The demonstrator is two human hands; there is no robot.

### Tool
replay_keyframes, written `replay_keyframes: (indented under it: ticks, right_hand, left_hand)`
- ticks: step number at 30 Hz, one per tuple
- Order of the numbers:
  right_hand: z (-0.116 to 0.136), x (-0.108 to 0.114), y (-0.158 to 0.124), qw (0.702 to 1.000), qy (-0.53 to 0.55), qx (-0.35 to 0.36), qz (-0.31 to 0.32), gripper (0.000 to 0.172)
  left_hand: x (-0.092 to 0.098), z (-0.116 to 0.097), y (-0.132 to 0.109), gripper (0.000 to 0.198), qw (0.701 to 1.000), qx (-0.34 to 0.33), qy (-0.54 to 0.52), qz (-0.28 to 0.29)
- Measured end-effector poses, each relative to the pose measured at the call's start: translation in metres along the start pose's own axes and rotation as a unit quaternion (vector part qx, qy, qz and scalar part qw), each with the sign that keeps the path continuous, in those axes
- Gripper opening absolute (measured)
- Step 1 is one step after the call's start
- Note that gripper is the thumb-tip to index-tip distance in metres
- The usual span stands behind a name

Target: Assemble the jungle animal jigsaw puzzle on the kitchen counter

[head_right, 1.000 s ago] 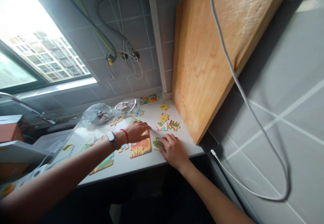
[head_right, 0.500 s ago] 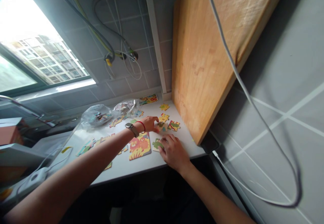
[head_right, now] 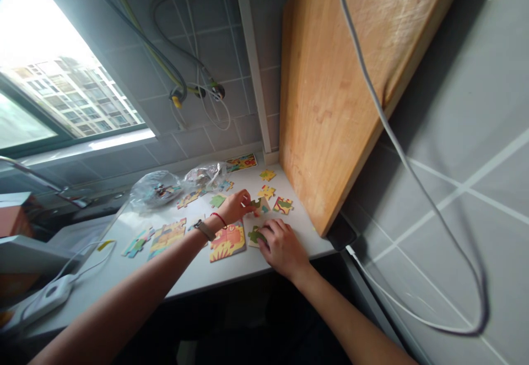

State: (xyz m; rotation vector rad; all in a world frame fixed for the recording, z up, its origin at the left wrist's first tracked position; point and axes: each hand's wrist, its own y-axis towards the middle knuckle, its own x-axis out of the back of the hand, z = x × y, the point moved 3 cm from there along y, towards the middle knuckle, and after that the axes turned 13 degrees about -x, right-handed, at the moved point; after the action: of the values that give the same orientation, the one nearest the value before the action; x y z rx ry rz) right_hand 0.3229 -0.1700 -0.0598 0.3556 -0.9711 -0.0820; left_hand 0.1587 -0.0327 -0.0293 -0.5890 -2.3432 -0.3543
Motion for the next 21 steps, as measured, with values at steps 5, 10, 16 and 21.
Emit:
replay_keyframes:
  ticks: [5,10,16,21]
  right_hand:
    - [0.0,0.001,0.0,1.0,-0.002,-0.006,0.014,0.017]
    - [0.001,0.002,0.001,1.0,-0.011,0.002,0.016,0.015]
    - [0.0,0.002,0.0,1.0,0.002,0.006,0.005,0.019]
    - [-0.002,0.001,0.0,1.0,0.014,0.008,0.005,0.022]
  left_hand:
    - [0.006,-0.002,-0.032,0.047,0.981,0.043,-0.181,-0.062]
    - [0.01,-0.008,-0.087,0.059,0.937,0.078,-0.312,-0.136]
    - [0.0,-0.011,-0.15,0.057,0.878,0.115,-0.423,-0.194]
    - [-0.01,-0.003,-0.166,0.057,0.861,0.138,-0.448,-0.198]
